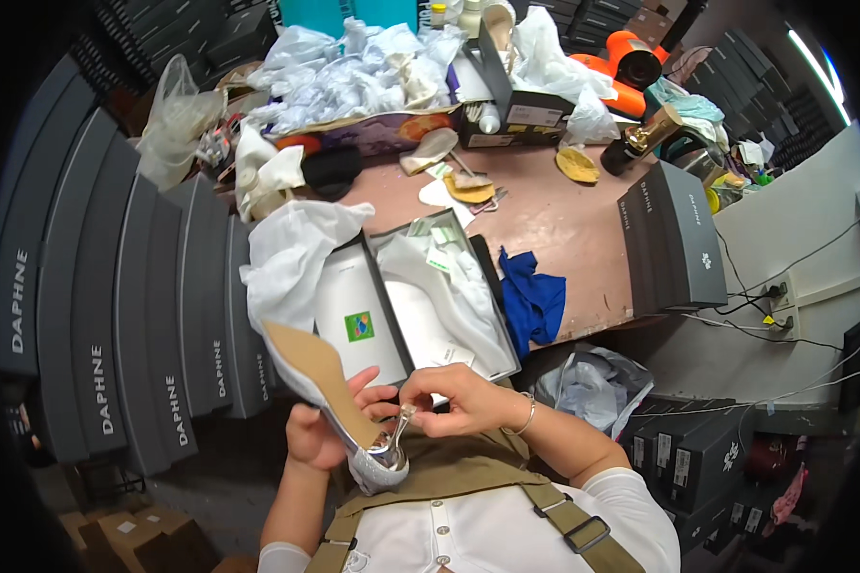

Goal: Clean a pair of glittery high-heeled shoes with a cloth and cleaning agent, then wrap them in tissue paper and pack them into a shoebox.

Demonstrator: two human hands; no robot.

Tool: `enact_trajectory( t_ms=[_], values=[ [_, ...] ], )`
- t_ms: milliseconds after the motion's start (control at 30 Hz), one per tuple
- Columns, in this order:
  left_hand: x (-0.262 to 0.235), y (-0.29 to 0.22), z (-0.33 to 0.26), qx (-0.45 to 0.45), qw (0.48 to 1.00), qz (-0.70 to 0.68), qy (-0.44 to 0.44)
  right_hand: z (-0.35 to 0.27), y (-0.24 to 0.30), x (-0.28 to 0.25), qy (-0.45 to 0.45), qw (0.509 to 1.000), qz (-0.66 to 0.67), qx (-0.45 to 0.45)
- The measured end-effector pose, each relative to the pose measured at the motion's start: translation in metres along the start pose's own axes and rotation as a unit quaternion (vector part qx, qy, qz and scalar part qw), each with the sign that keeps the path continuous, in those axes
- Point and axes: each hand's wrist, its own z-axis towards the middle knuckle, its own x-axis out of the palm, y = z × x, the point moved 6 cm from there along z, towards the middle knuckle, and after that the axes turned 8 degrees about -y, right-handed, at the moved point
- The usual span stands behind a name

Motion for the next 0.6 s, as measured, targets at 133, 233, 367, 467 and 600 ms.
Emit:
enact_trajectory(
  t_ms=[133, 233, 367, 467, 600],
  values=[
    [-0.024, 0.014, -0.001, 0.057, 0.972, 0.189, -0.125, 0.018, 0.012, -0.020, 0.013, 0.998, 0.009, -0.054],
    [-0.016, 0.014, 0.005, 0.090, 0.974, 0.145, -0.150, 0.017, -0.047, -0.129, -0.298, 0.932, -0.172, 0.114],
    [0.004, -0.004, 0.045, 0.166, 0.956, 0.179, -0.163, 0.014, -0.155, -0.182, -0.250, 0.862, -0.407, 0.169],
    [0.008, -0.025, 0.073, 0.257, 0.931, 0.161, -0.201, 0.026, -0.163, -0.169, -0.253, 0.845, -0.436, 0.181],
    [0.001, -0.036, 0.076, 0.293, 0.916, 0.131, -0.242, -0.009, -0.126, -0.186, -0.405, 0.904, -0.102, 0.094]
  ],
)
